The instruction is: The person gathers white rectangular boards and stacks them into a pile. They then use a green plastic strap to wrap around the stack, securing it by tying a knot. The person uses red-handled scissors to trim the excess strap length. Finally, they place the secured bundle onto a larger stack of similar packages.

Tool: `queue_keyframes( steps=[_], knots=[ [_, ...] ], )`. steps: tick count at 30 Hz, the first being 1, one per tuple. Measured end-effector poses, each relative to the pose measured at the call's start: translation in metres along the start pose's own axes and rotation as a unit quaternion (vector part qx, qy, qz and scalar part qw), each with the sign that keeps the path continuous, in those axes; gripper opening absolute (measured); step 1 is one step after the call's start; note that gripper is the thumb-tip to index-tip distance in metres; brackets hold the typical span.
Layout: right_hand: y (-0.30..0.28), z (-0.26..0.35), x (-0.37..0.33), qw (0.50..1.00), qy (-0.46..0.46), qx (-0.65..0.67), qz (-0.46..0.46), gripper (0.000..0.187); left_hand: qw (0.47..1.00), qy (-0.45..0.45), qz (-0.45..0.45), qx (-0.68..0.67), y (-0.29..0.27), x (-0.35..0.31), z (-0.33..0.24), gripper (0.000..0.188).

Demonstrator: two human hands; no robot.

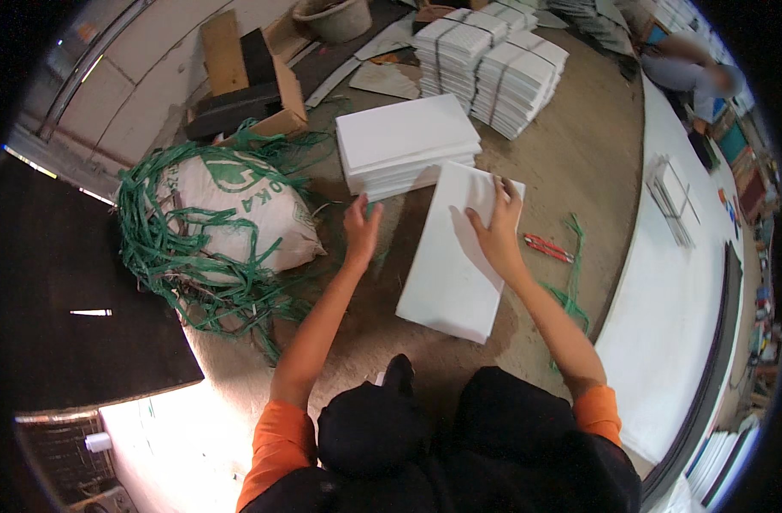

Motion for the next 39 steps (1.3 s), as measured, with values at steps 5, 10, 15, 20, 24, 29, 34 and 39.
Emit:
queue_keyframes(
  steps=[5, 10, 15, 20, 24, 29, 34, 39],
  knots=[
    [0.096, 0.043, 0.081, 0.956, -0.218, -0.017, 0.195, 0.068, 0.997, -0.005, -0.078, 0.002, -0.044, 0.075, 0.028, 0.034],
    [0.173, 0.044, 0.105, 0.926, -0.283, -0.093, 0.23, 0.072, 0.995, -0.094, -0.025, -0.005, -0.041, 0.093, 0.023, 0.031],
    [0.2, 0.04, 0.103, 0.924, -0.277, -0.143, 0.22, 0.072, 0.964, -0.22, 0.038, -0.147, -0.044, 0.095, 0.013, 0.037],
    [0.201, 0.044, 0.111, 0.913, -0.31, -0.175, 0.198, 0.066, 0.959, -0.223, 0.044, -0.168, -0.047, 0.1, 0.01, 0.036],
    [0.193, 0.045, 0.121, 0.91, -0.338, -0.182, 0.16, 0.062, 0.955, -0.229, 0.009, -0.19, -0.051, 0.098, -0.001, 0.037],
    [0.199, 0.052, 0.122, 0.913, -0.34, -0.172, 0.144, 0.059, 0.976, -0.185, 0.022, -0.112, -0.048, 0.112, 0.042, 0.032],
    [0.203, 0.038, 0.112, 0.904, -0.346, -0.2, 0.153, 0.059, 0.968, -0.221, 0.059, -0.107, -0.043, 0.111, 0.033, 0.036],
    [0.206, 0.035, 0.109, 0.889, -0.368, -0.216, 0.165, 0.059, 0.977, -0.205, 0.052, -0.022, -0.046, 0.108, 0.031, 0.037]
  ],
)
Point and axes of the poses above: each hand's wrist, its own x-axis towards the middle knuckle, its own y-axis out of the palm, z = x × y, the point moved 1 cm from there along x, towards the middle knuckle, and after that the axes turned 1 degree about -y, right-handed, at the moved point
